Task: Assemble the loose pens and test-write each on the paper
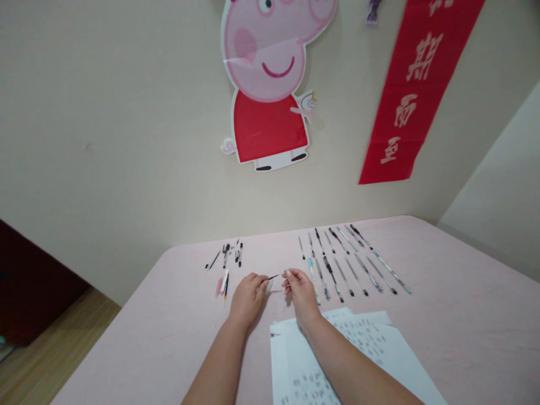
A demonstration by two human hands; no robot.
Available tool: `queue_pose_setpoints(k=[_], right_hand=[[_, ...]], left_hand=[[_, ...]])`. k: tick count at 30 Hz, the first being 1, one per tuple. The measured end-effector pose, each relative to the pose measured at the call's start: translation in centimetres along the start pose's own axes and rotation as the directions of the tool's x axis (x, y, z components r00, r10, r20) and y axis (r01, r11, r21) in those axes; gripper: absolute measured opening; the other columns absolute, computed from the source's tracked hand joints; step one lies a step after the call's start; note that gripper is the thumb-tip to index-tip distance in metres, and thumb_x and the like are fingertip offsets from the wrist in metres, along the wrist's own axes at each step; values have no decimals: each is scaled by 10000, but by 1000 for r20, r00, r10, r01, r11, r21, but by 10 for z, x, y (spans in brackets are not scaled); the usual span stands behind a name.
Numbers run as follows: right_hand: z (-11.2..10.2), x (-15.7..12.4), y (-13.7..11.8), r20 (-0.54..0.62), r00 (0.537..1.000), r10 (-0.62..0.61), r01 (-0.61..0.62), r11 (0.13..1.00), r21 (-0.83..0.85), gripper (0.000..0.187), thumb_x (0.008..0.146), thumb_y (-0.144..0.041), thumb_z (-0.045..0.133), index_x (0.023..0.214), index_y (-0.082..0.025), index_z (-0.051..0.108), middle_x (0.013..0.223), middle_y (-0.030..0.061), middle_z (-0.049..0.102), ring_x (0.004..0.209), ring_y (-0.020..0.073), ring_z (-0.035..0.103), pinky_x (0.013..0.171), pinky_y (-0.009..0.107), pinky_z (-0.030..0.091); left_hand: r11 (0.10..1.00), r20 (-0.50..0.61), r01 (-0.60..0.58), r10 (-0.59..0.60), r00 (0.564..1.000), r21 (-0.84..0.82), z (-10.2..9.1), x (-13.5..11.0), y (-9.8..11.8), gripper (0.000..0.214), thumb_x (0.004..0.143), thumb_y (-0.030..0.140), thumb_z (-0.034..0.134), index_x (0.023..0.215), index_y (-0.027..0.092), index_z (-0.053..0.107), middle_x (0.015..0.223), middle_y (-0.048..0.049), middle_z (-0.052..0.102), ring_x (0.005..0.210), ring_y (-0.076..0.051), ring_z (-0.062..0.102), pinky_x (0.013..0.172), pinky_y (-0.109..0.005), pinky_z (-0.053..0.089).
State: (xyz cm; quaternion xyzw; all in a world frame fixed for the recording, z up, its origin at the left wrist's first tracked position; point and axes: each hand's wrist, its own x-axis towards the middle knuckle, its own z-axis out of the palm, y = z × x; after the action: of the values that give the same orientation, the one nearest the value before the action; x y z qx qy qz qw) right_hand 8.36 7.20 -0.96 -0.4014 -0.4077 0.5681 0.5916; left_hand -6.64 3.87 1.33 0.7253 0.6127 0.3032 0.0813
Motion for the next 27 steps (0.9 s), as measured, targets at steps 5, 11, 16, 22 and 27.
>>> queue_pose_setpoints(k=[5,11,16,22,27], right_hand=[[0,0,0,19,1000,10,-9,1000,-15,259,788,-434,610,813,-176,623,622,-17,599,486,88,486,464,211,381],[2,-4,-2,66,998,22,-17,997,-70,256,797,-425,596,818,-171,616,618,-23,581,485,82,475,453,197,372],[4,-6,-4,91,995,32,-21,992,-121,263,781,-426,602,831,-169,609,602,-21,577,460,88,463,420,198,366],[2,-5,-4,51,999,-7,12,994,-110,297,764,-460,613,850,-177,624,573,-29,561,455,97,464,421,204,367],[0,-2,-2,-17,1000,-2,0,996,-85,319,747,-493,629,832,-186,624,532,-45,530,432,92,435,399,200,333]], left_hand=[[1000,8,5,-5,1000,4,-1,-1,3,319,921,313,371,987,193,659,909,-72,643,897,-204,584,825,-335,451],[1000,24,13,-13,1000,-5,-2,-1,5,326,924,320,363,992,188,654,911,-75,637,898,-206,580,832,-342,445],[1000,35,14,-14,999,-21,-2,0,6,337,924,335,358,1002,192,653,919,-81,632,898,-212,579,831,-354,446],[999,28,18,-18,999,-35,-2,-1,6,362,925,353,340,1006,196,657,915,-84,633,898,-215,584,830,-360,450],[999,12,26,-26,1000,-37,0,-2,3,340,920,331,356,1005,208,662,933,-80,642,919,-214,585,843,-356,448]])
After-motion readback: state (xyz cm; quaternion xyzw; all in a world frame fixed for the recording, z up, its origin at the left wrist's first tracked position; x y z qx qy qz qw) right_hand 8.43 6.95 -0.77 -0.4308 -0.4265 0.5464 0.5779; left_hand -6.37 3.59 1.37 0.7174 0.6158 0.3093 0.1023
